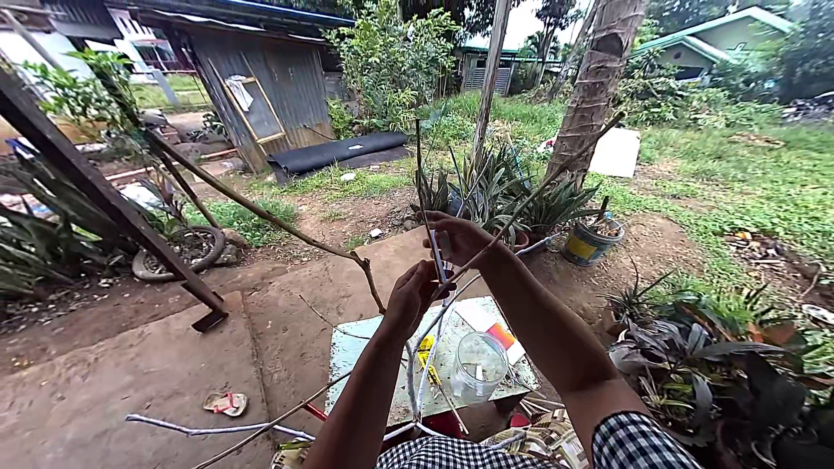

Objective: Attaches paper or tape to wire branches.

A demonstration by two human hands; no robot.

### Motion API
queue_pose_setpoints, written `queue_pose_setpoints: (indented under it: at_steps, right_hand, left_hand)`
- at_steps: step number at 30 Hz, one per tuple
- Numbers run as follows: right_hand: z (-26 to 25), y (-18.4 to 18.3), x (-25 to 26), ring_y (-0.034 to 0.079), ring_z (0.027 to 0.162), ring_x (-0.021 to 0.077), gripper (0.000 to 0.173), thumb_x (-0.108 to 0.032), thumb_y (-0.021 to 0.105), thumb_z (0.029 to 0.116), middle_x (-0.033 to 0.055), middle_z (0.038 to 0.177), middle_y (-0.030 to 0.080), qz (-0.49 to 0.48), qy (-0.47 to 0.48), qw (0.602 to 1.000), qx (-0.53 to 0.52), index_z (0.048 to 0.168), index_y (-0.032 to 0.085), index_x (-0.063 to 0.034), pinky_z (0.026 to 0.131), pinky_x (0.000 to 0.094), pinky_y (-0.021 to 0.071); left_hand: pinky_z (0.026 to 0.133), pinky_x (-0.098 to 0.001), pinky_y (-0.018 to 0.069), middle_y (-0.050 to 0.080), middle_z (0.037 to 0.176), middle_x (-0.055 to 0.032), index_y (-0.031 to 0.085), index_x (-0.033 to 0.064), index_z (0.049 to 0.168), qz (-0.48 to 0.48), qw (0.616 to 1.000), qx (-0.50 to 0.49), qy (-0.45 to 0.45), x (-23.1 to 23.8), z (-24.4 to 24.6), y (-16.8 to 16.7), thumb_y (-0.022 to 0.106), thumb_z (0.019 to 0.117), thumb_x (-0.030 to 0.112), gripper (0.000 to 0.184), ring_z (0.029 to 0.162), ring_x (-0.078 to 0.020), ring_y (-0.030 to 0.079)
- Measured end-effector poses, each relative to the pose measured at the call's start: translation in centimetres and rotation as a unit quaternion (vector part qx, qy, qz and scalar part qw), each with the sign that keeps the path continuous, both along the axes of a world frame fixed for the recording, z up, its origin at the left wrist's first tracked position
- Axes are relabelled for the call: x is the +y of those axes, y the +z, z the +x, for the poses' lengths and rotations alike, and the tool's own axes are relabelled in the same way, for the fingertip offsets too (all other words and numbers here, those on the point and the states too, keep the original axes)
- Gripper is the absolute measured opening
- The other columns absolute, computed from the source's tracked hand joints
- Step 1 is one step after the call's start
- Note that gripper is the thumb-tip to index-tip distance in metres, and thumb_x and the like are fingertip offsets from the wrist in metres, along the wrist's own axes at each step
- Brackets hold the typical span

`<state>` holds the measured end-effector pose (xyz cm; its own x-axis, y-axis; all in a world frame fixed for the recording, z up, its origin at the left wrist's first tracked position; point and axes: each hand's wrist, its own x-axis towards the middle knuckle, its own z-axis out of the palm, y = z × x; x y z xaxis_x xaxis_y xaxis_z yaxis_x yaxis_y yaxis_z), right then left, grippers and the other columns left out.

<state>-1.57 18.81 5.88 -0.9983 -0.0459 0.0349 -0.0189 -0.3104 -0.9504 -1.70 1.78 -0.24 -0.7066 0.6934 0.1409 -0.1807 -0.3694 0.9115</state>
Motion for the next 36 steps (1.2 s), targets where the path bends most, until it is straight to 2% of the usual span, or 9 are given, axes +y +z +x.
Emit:
queue_pose_setpoints:
  at_steps: [9,12,18,21,23,25,27,30,36]
  right_hand:
    - [-1.3,-0.3,-3.5,0.061,0.073,0.0048,0.032,-0.004,0.036,0.1025,-0.0031,0.091,0.062,0.022,0.069,0.997,-0.027,0.128,0.055,-0.0082,0.07,0.0229,0.0549]
    - [-1.5,-0.9,-3.1,0.062,0.076,0.0087,0.03,-0.013,0.038,0.1078,-0.0003,0.093,0.061,0.027,0.019,0.998,-0.047,0.133,0.053,-0.0079,0.074,0.0282,0.055]
    - [2.9,-1.9,-1.3,0.064,0.106,0.0144,0.037,-0.035,0.041,0.1093,0.0024,0.115,0.069,0.102,-0.144,0.984,-0.034,0.14,0.054,-0.0196,0.089,0.0376,0.0505]
    - [6.2,-2.2,-0.6,0.066,0.099,0.0095,0.031,-0.027,0.045,0.1075,-0.0006,0.105,0.07,0.133,-0.194,0.97,0.055,0.133,0.06,-0.0172,0.087,0.0314,0.0535]
    - [7.9,-1.5,-0.6,0.064,0.085,0.0027,0.022,-0.017,0.052,0.1047,-0.0049,0.098,0.068,0.167,-0.208,0.957,0.117,0.123,0.064,-0.0154,0.077,0.0219,0.053]
    - [9.0,-0.3,-0.6,0.065,0.082,0.0012,0.016,-0.006,0.06,0.0985,-0.006,0.096,0.07,0.172,-0.181,0.953,0.171,0.109,0.068,-0.014,0.077,0.02,0.0557]
    - [9.0,0.9,-0.2,0.069,0.082,0.0009,0.016,0.002,0.063,0.0932,-0.0058,0.092,0.074,0.161,-0.136,0.958,0.197,0.1,0.071,-0.0101,0.079,0.02,0.0581]
    - [8.1,2.8,0.2,0.066,0.072,-0.0028,0.012,0.001,0.067,0.0926,-0.0078,0.081,0.073,0.224,-0.088,0.957,0.159,0.092,0.074,-0.008,0.069,0.0161,0.0548]
    - [6.4,5.1,0.1,0.058,0.065,-0.0041,0.015,-0.002,0.072,0.0917,-0.0064,0.076,0.069,0.37,0.082,0.916,0.134,0.107,0.073,-0.0017,0.062,0.0148,0.0492]
  left_hand:
    - [0.075,-0.0292,0.06,0.069,0.081,-0.0061,0.064,0.0006,0.1,0.072,0.994,-0.031,0.08,-0.2,0.8,-0.8,0.048,0.1059,0.004,0.018,0.073,-0.013,0.069]
    - [0.075,-0.028,0.0598,0.068,0.078,-0.0032,0.062,0.0026,0.097,0.075,0.99,0.002,0.118,0.0,1.4,-0.8,0.048,0.1054,0.003,0.016,0.071,-0.0107,0.068]
    - [0.073,-0.0263,0.0599,0.069,0.078,-0.0033,0.063,0.0027,0.092,0.106,0.969,0.02,0.221,0.2,2.7,-1.5,0.054,0.1034,0.003,0.015,0.071,-0.01,0.068]
    - [0.076,-0.028,0.0617,0.071,0.079,-0.0008,0.066,0.0048,0.092,0.143,0.956,0.046,0.253,0.4,3.5,-1.9,0.056,0.101,0.001,0.014,0.073,-0.0094,0.07]
    - [0.078,-0.0277,0.0614,0.072,0.08,0.0032,0.068,0.0071,0.092,0.164,0.941,0.098,0.279,0.4,3.8,-2.2,0.06,0.0975,-0.002,0.013,0.075,-0.0071,0.07]
    - [0.08,-0.0256,0.0598,0.072,0.084,0.0061,0.069,0.0064,0.093,0.15,0.917,0.184,0.321,0.5,3.8,-2.4,0.064,0.0943,-0.001,0.009,0.079,-0.004,0.069]
    - [0.083,-0.0241,0.0586,0.069,0.09,0.0035,0.071,0.0025,0.093,0.113,0.881,0.279,0.365,0.5,3.4,-2.6,0.069,0.0916,0.002,0.002,0.086,-0.0031,0.068]
    - [0.08,-0.0222,0.0586,0.069,0.091,-0.0015,0.073,-0.0005,0.091,0.085,0.826,0.375,0.413,0.9,3.0,-2.3,0.075,0.0869,0.003,0.006,0.086,-0.004,0.068]
    - [0.078,-0.0236,0.0566,0.069,0.087,-0.0032,0.075,0.0029,0.09,0.056,0.757,0.463,0.457,1.4,2.5,-1.8,0.075,0.0879,0.007,0.004,0.084,-0.0079,0.066]
